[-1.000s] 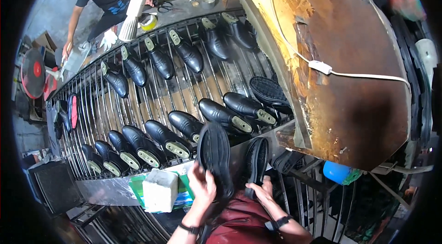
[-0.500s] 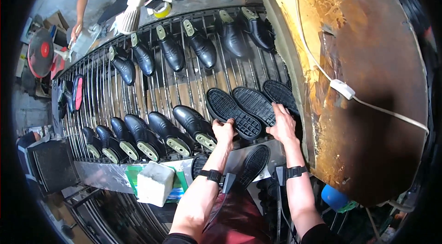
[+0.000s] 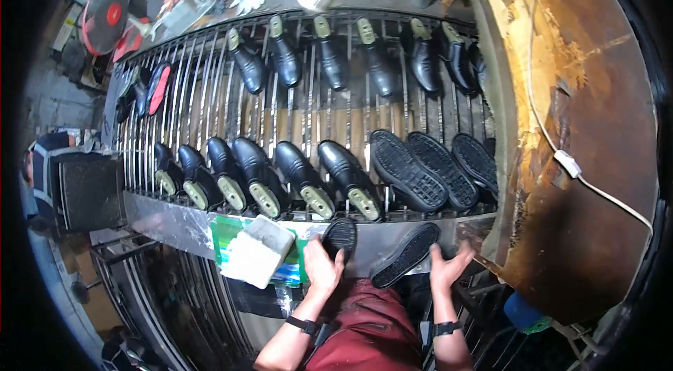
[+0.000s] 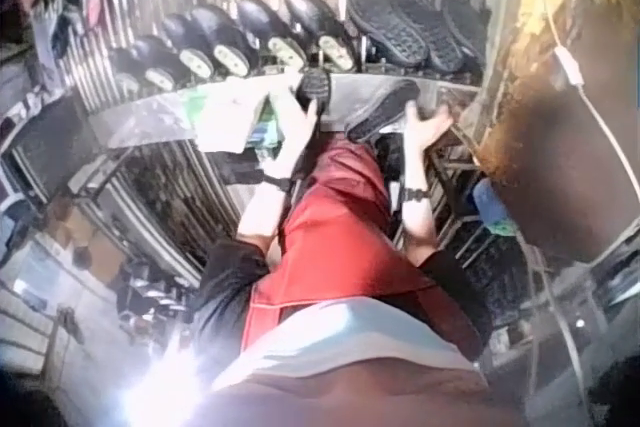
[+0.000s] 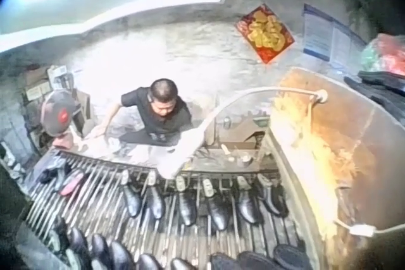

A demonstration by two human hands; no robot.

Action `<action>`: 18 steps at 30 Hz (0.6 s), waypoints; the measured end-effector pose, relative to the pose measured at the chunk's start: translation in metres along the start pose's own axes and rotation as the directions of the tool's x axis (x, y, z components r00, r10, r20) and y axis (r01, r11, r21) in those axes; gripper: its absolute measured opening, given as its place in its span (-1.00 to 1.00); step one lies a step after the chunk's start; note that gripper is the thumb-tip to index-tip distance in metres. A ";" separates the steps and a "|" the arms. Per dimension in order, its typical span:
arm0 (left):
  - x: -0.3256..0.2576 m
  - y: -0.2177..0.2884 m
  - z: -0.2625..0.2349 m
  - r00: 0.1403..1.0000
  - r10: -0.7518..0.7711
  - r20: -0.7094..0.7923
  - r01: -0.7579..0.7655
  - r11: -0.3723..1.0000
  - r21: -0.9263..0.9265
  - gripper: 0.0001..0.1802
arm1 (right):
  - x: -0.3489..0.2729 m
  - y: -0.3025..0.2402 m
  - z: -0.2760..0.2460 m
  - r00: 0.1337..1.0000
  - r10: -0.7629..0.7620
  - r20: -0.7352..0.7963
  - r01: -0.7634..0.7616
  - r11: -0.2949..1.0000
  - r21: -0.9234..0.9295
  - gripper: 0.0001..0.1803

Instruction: Applying glue to shoe uppers and soles, and moving components between racks and a conveyor belt in a shoe factory.

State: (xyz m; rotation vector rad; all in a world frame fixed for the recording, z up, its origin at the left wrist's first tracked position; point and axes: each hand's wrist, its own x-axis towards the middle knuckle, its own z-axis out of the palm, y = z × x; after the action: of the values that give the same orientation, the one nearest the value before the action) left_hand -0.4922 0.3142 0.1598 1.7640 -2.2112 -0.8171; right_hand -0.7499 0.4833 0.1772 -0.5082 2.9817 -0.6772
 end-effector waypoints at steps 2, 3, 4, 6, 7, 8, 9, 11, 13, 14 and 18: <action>-0.034 -0.049 0.016 0.957 -0.184 0.223 0.156 0.978 0.139 -0.13 | -0.062 0.047 0.045 0.831 0.342 0.440 -0.427 0.897 0.110 0.09; -0.049 -0.077 0.015 0.923 -0.259 0.283 0.238 0.965 0.108 -0.20 | -0.088 -0.001 0.052 0.658 0.466 0.592 -0.599 0.800 0.035 0.06; -0.064 -0.099 0.015 0.881 -0.323 0.346 0.319 0.945 0.068 -0.26 | -0.109 -0.052 0.048 0.445 0.558 0.700 -0.728 0.681 -0.081 0.04; -0.074 -0.099 0.037 0.914 -0.168 0.369 0.170 0.985 0.027 -0.43 | -0.128 -0.004 0.094 0.576 0.631 0.520 -0.661 0.734 -0.159 0.06; -0.078 -0.096 0.038 0.927 -0.081 0.366 0.104 0.994 -0.042 -0.48 | -0.137 0.021 0.110 0.672 0.659 0.339 -0.610 0.751 -0.251 0.08; -0.082 -0.096 0.033 0.935 -0.003 0.354 0.042 0.994 -0.100 -0.52 | -0.139 0.034 0.108 0.619 0.636 0.462 -0.647 0.746 -0.159 0.03; -0.086 -0.086 0.020 0.936 0.000 0.352 0.076 0.977 -0.201 -0.59 | -0.141 0.032 0.093 0.562 0.575 0.595 -0.723 0.690 0.016 -0.02; -0.084 -0.075 -0.028 0.952 0.122 0.282 -0.030 0.950 -0.309 -0.64 | -0.150 0.000 0.037 0.505 0.413 0.758 -0.783 0.588 0.201 -0.21; -0.069 -0.049 -0.049 0.972 0.195 0.131 -0.117 0.885 -0.450 -0.68 | -0.166 0.022 -0.002 0.635 0.161 0.756 -0.642 0.653 0.401 -0.30; -0.051 -0.038 -0.060 0.981 0.194 0.021 -0.159 0.857 -0.490 -0.72 | -0.175 0.016 -0.019 0.695 0.012 0.719 -0.524 0.694 0.494 -0.30; 0.062 -0.011 -0.055 0.991 -0.105 -0.088 0.009 0.691 -0.723 -0.74 | -0.126 -0.083 -0.001 0.820 -0.412 0.397 0.252 0.883 0.396 0.00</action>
State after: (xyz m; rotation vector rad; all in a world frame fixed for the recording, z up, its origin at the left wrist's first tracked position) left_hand -0.4741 0.2381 0.1881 1.4130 -1.4251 -1.3214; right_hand -0.6055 0.4543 0.2099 -1.0217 2.2798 -0.8973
